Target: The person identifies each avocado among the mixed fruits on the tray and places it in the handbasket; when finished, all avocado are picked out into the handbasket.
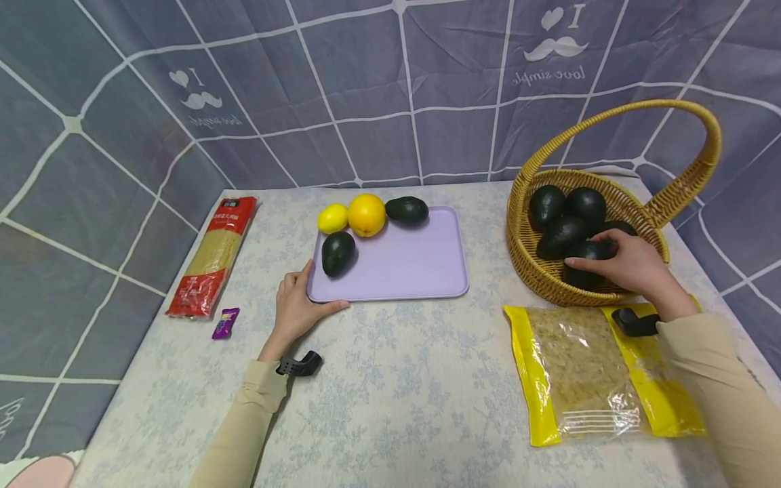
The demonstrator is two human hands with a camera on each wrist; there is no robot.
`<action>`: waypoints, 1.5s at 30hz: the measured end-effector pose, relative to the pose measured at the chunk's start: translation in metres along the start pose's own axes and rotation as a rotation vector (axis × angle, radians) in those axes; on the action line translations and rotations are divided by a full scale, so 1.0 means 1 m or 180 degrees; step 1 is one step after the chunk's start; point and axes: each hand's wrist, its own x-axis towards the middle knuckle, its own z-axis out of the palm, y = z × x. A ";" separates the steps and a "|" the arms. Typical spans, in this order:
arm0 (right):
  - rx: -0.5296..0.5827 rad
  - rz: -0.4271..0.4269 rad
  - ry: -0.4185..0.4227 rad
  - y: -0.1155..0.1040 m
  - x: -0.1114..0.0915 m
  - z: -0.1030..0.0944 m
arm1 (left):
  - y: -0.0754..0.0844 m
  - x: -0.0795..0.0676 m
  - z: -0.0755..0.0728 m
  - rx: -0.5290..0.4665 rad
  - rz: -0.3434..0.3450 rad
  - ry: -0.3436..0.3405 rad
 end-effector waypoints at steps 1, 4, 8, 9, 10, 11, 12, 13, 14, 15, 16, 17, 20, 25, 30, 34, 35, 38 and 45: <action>-0.0052 0.0015 0.0002 0.000 0.000 0.000 | 0.000 0.000 0.000 -0.0002 -0.0006 -0.0007; -0.0171 0.0090 -0.0014 0.000 0.001 0.001 | 0.000 0.000 0.000 0.0002 -0.0027 -0.0029; -0.0221 0.0154 -0.0044 -0.002 0.001 0.001 | 0.000 0.000 0.000 0.0000 -0.0020 -0.0026; -0.0218 0.0157 -0.0041 -0.002 0.001 0.002 | 0.000 0.000 0.000 0.0004 -0.0016 -0.0022; -0.0212 0.0160 -0.0041 -0.002 0.001 0.002 | 0.000 0.000 0.000 0.0008 -0.0013 -0.0015; -0.0209 0.0166 -0.0045 -0.003 0.002 0.002 | 0.000 0.000 0.000 0.0007 -0.0013 -0.0009; -0.0201 0.0170 -0.0051 -0.003 0.002 0.002 | 0.000 0.000 0.000 0.0005 -0.0014 -0.0002; -0.0199 0.0169 -0.0055 -0.003 0.002 0.001 | 0.000 0.000 -0.001 0.0010 -0.0014 0.0002; -0.0191 0.0172 -0.0068 -0.004 0.003 0.001 | 0.000 0.001 -0.001 0.0013 -0.0018 0.0004; -0.0189 0.0169 -0.0076 -0.004 0.003 0.001 | 0.000 0.001 -0.001 0.0012 -0.0022 0.0003; -0.0189 0.0165 -0.0080 -0.004 0.003 0.001 | 0.000 0.001 -0.001 0.0007 -0.0022 0.0005; -0.0193 0.0160 -0.0078 -0.004 0.004 0.001 | 0.000 0.001 -0.001 0.0005 -0.0024 0.0002; -0.0232 0.0097 0.0024 -0.005 0.004 0.001 | -0.001 0.001 0.000 0.0002 -0.0025 -0.0001; -0.0314 0.0006 0.0234 -0.006 0.006 0.002 | 0.000 0.001 0.000 -0.0008 -0.0021 -0.0009; -0.0362 0.0009 0.0239 -0.006 0.004 0.003 | 0.001 0.000 0.000 -0.0043 -0.0032 -0.0029; -0.0384 -0.0028 0.0206 -0.005 0.003 0.003 | 0.001 0.000 0.000 -0.0050 -0.0046 -0.0037; -0.0384 -0.0042 0.0202 -0.005 0.003 0.003 | 0.001 0.000 0.000 -0.0048 -0.0045 -0.0034; -0.0375 -0.0069 0.0181 -0.004 0.002 0.003 | 0.001 0.000 0.000 -0.0043 -0.0035 -0.0019; -0.0343 -0.0090 0.0176 -0.004 0.001 0.000 | 0.000 0.000 -0.001 -0.0041 -0.0018 0.0008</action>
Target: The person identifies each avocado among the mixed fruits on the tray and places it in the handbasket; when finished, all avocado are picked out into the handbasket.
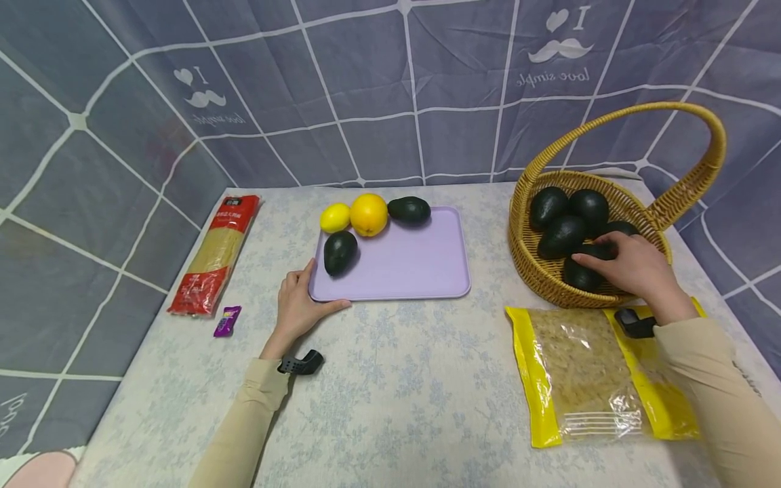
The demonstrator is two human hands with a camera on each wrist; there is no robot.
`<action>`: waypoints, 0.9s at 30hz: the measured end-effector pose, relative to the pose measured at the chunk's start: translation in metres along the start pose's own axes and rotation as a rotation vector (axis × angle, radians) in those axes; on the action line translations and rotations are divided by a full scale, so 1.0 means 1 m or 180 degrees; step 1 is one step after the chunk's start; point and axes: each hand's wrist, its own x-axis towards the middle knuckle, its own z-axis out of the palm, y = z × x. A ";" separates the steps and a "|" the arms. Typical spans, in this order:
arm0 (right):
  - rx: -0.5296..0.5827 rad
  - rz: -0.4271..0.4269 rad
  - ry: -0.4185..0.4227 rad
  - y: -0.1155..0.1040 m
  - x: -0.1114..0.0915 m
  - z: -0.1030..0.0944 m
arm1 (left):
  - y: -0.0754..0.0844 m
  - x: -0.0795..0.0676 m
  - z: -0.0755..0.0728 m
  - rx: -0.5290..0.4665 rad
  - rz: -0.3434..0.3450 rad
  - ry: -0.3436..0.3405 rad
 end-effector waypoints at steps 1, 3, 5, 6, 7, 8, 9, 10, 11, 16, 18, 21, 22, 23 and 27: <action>0.0001 0.0006 -0.0016 0.000 0.000 -0.001 | 0.000 0.000 0.000 0.0002 -0.0003 -0.0001; -0.0003 0.0017 -0.0041 0.000 0.000 -0.001 | 0.000 0.000 0.000 0.0006 -0.0007 -0.0002; -0.0005 0.0016 -0.0053 0.000 0.000 -0.002 | 0.000 0.000 0.000 0.0002 -0.0007 -0.0004; -0.0004 0.0015 -0.0056 0.000 0.000 -0.002 | -0.001 0.000 0.001 0.0001 -0.0010 -0.0008; -0.0003 0.0012 -0.0050 0.000 0.000 -0.002 | -0.001 0.000 0.001 -0.0002 -0.0009 -0.0011; -0.0002 0.0004 -0.0037 0.000 -0.001 -0.002 | 0.000 0.000 0.001 -0.0007 -0.0004 -0.0009; -0.0002 -0.0012 -0.0016 0.000 -0.002 -0.002 | -0.001 0.000 0.001 -0.0010 -0.0004 -0.0010; 0.0003 -0.0026 0.0003 0.000 -0.002 -0.002 | 0.000 0.000 0.001 -0.0008 -0.0004 -0.0011; 0.0002 -0.0026 0.0029 0.000 -0.003 -0.002 | 0.000 0.000 0.001 -0.0003 -0.0006 -0.0010; -0.0018 0.0032 0.0165 -0.002 -0.007 -0.002 | 0.000 -0.001 0.000 0.0010 -0.0006 0.0002; 0.0000 0.0042 0.0220 -0.002 -0.008 -0.003 | 0.000 -0.001 0.000 0.0014 -0.0005 0.0002; 0.0089 -0.0029 0.0299 -0.002 -0.010 -0.002 | 0.000 0.000 0.000 0.0015 -0.0008 -0.0007; 0.0136 -0.0062 0.0331 -0.002 -0.011 -0.001 | 0.000 0.000 0.000 0.0013 -0.0009 -0.0008; 0.0188 -0.0098 0.0363 -0.002 -0.012 -0.001 | 0.000 0.000 0.000 0.0016 -0.0010 -0.0010; 0.0354 -0.0212 0.0603 -0.007 -0.015 0.001 | 0.000 0.000 0.000 0.0015 -0.0025 -0.0023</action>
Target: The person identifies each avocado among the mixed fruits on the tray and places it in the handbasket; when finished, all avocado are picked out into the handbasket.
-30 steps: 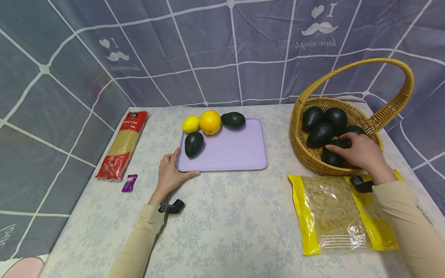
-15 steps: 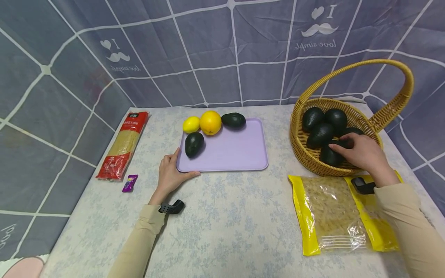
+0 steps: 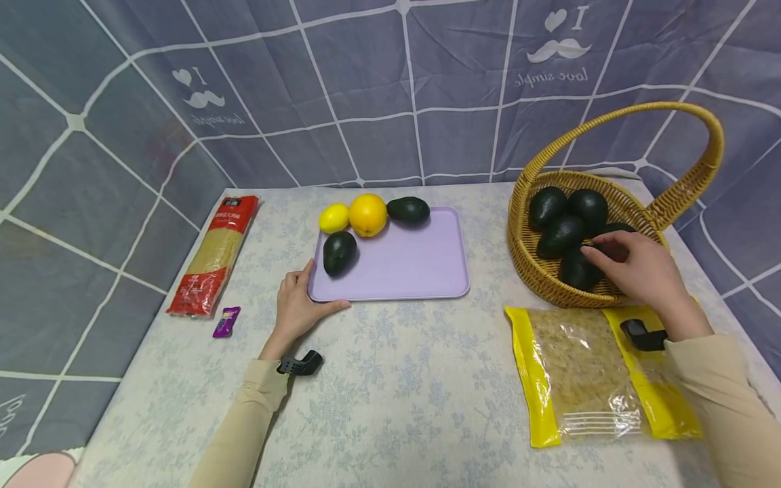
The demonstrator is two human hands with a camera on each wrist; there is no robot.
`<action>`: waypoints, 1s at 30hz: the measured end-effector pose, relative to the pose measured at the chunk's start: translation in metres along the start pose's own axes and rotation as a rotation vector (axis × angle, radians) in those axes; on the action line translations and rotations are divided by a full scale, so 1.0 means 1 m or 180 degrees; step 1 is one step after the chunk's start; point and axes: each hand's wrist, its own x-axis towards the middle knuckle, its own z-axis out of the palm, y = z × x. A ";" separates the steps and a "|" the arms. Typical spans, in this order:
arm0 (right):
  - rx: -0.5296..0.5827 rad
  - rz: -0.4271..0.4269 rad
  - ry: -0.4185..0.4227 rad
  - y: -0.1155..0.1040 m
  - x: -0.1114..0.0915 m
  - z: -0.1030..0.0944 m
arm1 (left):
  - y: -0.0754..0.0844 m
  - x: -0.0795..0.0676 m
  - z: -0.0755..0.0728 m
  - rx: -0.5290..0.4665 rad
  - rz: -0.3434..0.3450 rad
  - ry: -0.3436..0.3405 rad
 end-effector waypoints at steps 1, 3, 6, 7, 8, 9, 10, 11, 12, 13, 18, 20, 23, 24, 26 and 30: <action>0.0042 -0.0020 0.0070 -0.002 -0.001 0.000 | 0.000 0.000 0.000 0.0000 -0.0003 -0.0003; 0.0117 -0.0066 0.0215 -0.007 -0.004 -0.001 | -0.001 0.000 0.000 0.0010 -0.0011 -0.0011; 0.0284 -0.0206 0.0409 -0.014 -0.008 -0.002 | -0.001 0.000 0.000 0.0016 -0.0004 -0.0007; 0.0327 -0.0249 0.0488 -0.018 -0.010 -0.001 | -0.001 0.000 0.001 0.0017 0.0002 -0.0004; 0.0390 -0.0306 0.0573 -0.021 -0.011 -0.001 | -0.001 0.000 0.001 0.0019 0.0006 0.0000; 0.0462 -0.0377 0.0660 -0.024 -0.012 -0.001 | -0.001 0.000 0.001 0.0019 0.0013 0.0005; 0.0529 -0.0453 0.0751 -0.027 -0.013 -0.001 | -0.001 0.000 0.001 0.0017 0.0020 0.0011; 0.0587 -0.0535 0.0842 -0.030 -0.014 0.000 | -0.001 0.000 0.001 0.0017 0.0025 0.0015; 0.0642 -0.0620 0.0931 -0.033 -0.015 0.000 | -0.001 0.000 0.001 0.0016 0.0025 0.0016; 0.0696 -0.0706 0.1023 -0.036 -0.016 0.000 | -0.001 0.000 0.001 0.0016 0.0023 0.0015; 0.0881 -0.1107 0.1458 -0.052 -0.015 0.001 | -0.002 0.001 0.002 0.0028 0.0009 0.0008; 0.0988 -0.1272 0.1603 -0.059 -0.015 0.002 | -0.003 0.001 0.002 0.0030 0.0007 0.0011; 0.1136 -0.1510 0.1771 -0.072 -0.015 0.003 | -0.002 0.001 0.002 0.0025 0.0016 0.0020; 0.1191 -0.1583 0.1816 -0.078 -0.016 0.003 | -0.002 0.001 0.002 0.0022 0.0019 0.0023; 0.1320 -0.1703 0.1924 -0.093 -0.018 0.003 | -0.002 0.001 0.001 0.0022 0.0025 0.0026; 0.1648 -0.1902 0.2189 -0.120 -0.021 0.006 | -0.002 0.001 0.001 0.0021 0.0016 0.0004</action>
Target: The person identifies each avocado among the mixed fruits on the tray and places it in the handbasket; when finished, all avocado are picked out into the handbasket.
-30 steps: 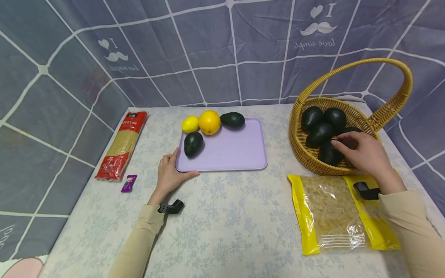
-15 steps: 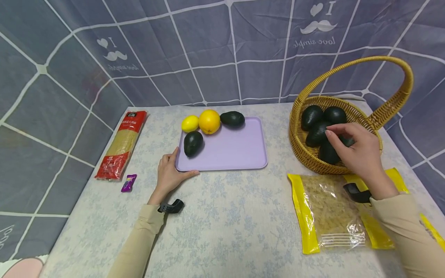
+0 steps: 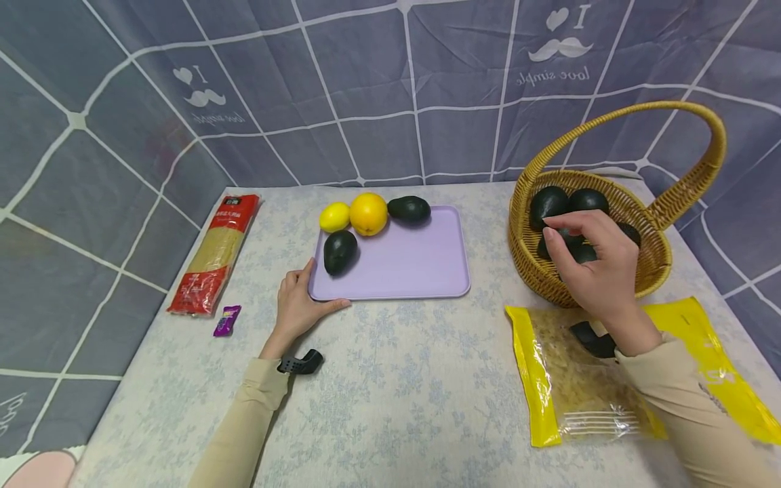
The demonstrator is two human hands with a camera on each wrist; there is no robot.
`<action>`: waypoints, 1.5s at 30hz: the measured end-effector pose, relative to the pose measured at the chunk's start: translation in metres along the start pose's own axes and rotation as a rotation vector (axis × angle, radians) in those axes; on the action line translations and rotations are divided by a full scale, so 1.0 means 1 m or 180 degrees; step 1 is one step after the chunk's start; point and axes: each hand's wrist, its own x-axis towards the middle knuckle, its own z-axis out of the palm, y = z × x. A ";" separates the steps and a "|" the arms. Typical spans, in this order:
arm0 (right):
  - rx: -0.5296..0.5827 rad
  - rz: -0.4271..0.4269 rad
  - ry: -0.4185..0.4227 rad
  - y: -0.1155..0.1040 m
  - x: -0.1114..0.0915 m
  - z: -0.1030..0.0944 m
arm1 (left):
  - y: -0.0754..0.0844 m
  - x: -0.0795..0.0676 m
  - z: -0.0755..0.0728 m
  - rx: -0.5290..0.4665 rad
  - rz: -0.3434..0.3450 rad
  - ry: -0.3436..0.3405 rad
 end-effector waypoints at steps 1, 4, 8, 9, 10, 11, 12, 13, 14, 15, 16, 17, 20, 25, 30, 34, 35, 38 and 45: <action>0.0070 -0.0036 0.0064 -0.003 0.001 0.004 | 0.000 0.000 0.000 0.0000 -0.0005 -0.0011; 0.0215 -0.0118 0.0115 -0.007 0.002 0.012 | 0.000 0.000 0.000 0.0004 -0.0019 -0.0037; 0.0379 -0.0176 0.0037 -0.009 0.003 0.024 | 0.001 0.000 -0.001 0.0017 -0.0027 -0.0035; 0.0423 -0.0189 0.0018 -0.009 0.003 0.028 | 0.001 0.000 -0.001 0.0021 -0.0031 -0.0034; 0.0470 -0.0202 0.0007 -0.008 0.003 0.031 | 0.001 0.000 -0.001 0.0023 -0.0033 -0.0034; 0.0512 -0.0204 -0.0006 -0.008 0.003 0.035 | 0.001 0.000 -0.001 0.0019 -0.0032 -0.0031; 0.0546 -0.0201 -0.0021 -0.008 0.003 0.039 | 0.002 0.000 -0.001 0.0016 -0.0031 -0.0030; 0.0590 -0.0190 -0.0030 -0.008 0.003 0.042 | 0.002 0.000 -0.002 0.0006 -0.0029 -0.0029; 0.0631 -0.0173 -0.0037 -0.008 0.003 0.046 | 0.002 0.000 -0.001 0.0004 -0.0030 -0.0032; 0.0666 -0.0147 -0.0051 -0.008 0.004 0.049 | 0.002 0.000 -0.001 0.0003 -0.0026 -0.0031; 0.0696 -0.0113 -0.0064 -0.008 0.004 0.052 | 0.002 0.000 -0.001 -0.0001 -0.0024 -0.0029; 0.0719 -0.0079 -0.0084 -0.008 0.004 0.055 | 0.002 0.000 -0.001 -0.0003 -0.0024 -0.0027; 0.0751 -0.0006 -0.0176 -0.009 0.003 0.065 | 0.002 0.000 -0.001 0.0008 -0.0023 -0.0024; 0.0777 0.0059 -0.0371 -0.010 0.003 0.081 | 0.001 0.000 0.000 0.0021 -0.0002 -0.0005; 0.0793 0.0182 -0.0434 -0.007 0.003 0.100 | 0.001 0.000 -0.001 0.0032 0.0011 -0.0001; 0.0678 0.0323 -0.0514 0.007 0.003 0.119 | 0.000 0.000 -0.001 0.0038 0.0010 -0.0006; 0.0645 0.0358 -0.0552 0.013 0.002 0.123 | 0.000 0.000 -0.001 0.0036 0.0008 -0.0007; 0.0566 0.0495 -0.0709 0.033 0.000 0.138 | 0.001 -0.001 -0.001 0.0021 0.0009 -0.0005; 0.0464 0.0846 -0.1090 0.058 -0.001 0.166 | 0.002 -0.001 -0.002 0.0008 0.0009 -0.0007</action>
